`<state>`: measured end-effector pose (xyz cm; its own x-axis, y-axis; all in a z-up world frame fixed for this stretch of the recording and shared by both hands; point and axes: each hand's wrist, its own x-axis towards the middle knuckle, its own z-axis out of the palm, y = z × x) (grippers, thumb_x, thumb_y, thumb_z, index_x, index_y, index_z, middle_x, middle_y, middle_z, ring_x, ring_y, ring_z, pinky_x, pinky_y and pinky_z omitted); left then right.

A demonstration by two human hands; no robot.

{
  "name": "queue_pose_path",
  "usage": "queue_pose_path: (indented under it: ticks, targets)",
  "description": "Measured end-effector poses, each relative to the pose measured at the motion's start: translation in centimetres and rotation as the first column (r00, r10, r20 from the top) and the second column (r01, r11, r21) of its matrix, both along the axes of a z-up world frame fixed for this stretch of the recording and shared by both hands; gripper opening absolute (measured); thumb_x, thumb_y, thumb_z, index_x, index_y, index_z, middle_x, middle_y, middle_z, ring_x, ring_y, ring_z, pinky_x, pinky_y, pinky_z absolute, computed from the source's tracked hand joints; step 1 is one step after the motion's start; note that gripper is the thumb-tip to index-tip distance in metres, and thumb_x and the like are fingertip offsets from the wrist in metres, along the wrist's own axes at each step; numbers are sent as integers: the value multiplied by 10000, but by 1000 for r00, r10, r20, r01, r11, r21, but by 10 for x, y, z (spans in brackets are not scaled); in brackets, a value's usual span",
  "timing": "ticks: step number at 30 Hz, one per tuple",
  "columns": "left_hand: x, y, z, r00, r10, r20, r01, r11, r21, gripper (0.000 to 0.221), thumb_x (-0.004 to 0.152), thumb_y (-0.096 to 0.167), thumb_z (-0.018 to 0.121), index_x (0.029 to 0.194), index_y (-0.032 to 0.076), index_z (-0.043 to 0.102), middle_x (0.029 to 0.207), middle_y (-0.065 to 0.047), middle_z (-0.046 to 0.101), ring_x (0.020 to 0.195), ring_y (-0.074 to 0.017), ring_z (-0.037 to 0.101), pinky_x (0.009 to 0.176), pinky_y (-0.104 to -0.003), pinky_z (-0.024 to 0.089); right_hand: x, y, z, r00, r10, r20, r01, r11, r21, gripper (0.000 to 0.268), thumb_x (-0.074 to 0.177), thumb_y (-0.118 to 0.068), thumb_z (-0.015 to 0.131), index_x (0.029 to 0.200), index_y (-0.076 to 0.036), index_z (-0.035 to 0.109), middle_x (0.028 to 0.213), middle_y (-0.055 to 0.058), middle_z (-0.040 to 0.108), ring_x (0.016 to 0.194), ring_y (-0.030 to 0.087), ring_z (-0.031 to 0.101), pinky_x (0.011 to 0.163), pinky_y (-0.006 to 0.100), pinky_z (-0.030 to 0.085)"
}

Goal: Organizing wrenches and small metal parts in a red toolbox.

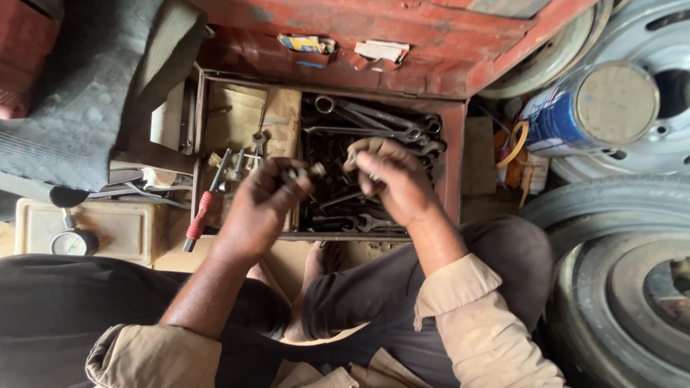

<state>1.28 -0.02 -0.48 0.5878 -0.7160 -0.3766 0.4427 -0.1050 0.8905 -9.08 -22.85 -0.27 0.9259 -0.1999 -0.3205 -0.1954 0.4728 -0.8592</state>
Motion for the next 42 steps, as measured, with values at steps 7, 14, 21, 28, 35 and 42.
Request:
queue_pose_path:
  ticks: [7, 14, 21, 28, 35, 42]
  targets:
    - [9, 4, 16, 948, 302, -102, -281, 943, 176, 223, 1015, 232, 609, 1135, 46, 638, 887, -16, 657, 739, -84, 534, 650, -251, 430, -8, -22, -40, 977, -175, -123, 95, 869, -485, 198, 955, -196, 735, 1104, -66, 740, 901, 31, 711, 698, 107, 595, 616, 250, 448]
    - [7, 0, 17, 968, 250, -25, -227, 913, 338, 195, 971, 179, 582, 1084, 36, 652, 842, -26, 685, 682, -90, 517, 618, -243, 441, 6, -2, -9, 905, -116, -410, -303, 502, -810, 345, 893, -294, 742, 1185, -111, 756, 936, 36, 776, 852, 146, 723, 783, 305, 553]
    - [17, 3, -34, 911, 325, 253, -366, 920, 140, 179, 1040, 96, 518, 1139, 9, 640, 968, -40, 645, 827, -81, 567, 733, -246, 481, 4, -61, -37, 972, 61, -226, -229, 434, -871, 268, 967, -261, 731, 1158, -74, 745, 1089, 94, 779, 997, 189, 734, 867, 322, 559]
    - [-6, -11, -129, 431, -137, 892, -469, 810, 351, 101, 1066, 126, 611, 1124, 44, 617, 968, -120, 645, 872, -268, 642, 753, -385, 522, 19, -96, -65, 810, 61, -583, -579, 242, -779, 321, 888, -306, 743, 1147, -118, 758, 1088, 121, 771, 1004, 261, 733, 881, 375, 550]
    - [-18, -23, -114, 326, -347, 879, -367, 810, 456, 293, 1011, 229, 610, 1264, 81, 617, 1104, -132, 615, 1046, -347, 600, 875, -487, 475, 14, -89, -101, 644, 34, -765, -764, 98, -638, 387, 834, -330, 774, 1180, -161, 745, 1177, 143, 717, 1125, 341, 667, 963, 443, 518]
    - [-17, -24, -117, 374, -367, 852, -353, 793, 497, 287, 998, 231, 612, 1246, 87, 632, 1072, -129, 620, 1005, -349, 604, 852, -489, 475, 1, -40, -217, 423, 45, -905, -858, -302, -416, 301, 867, -197, 644, 1134, -119, 759, 1199, 133, 709, 1139, 305, 661, 952, 423, 523]
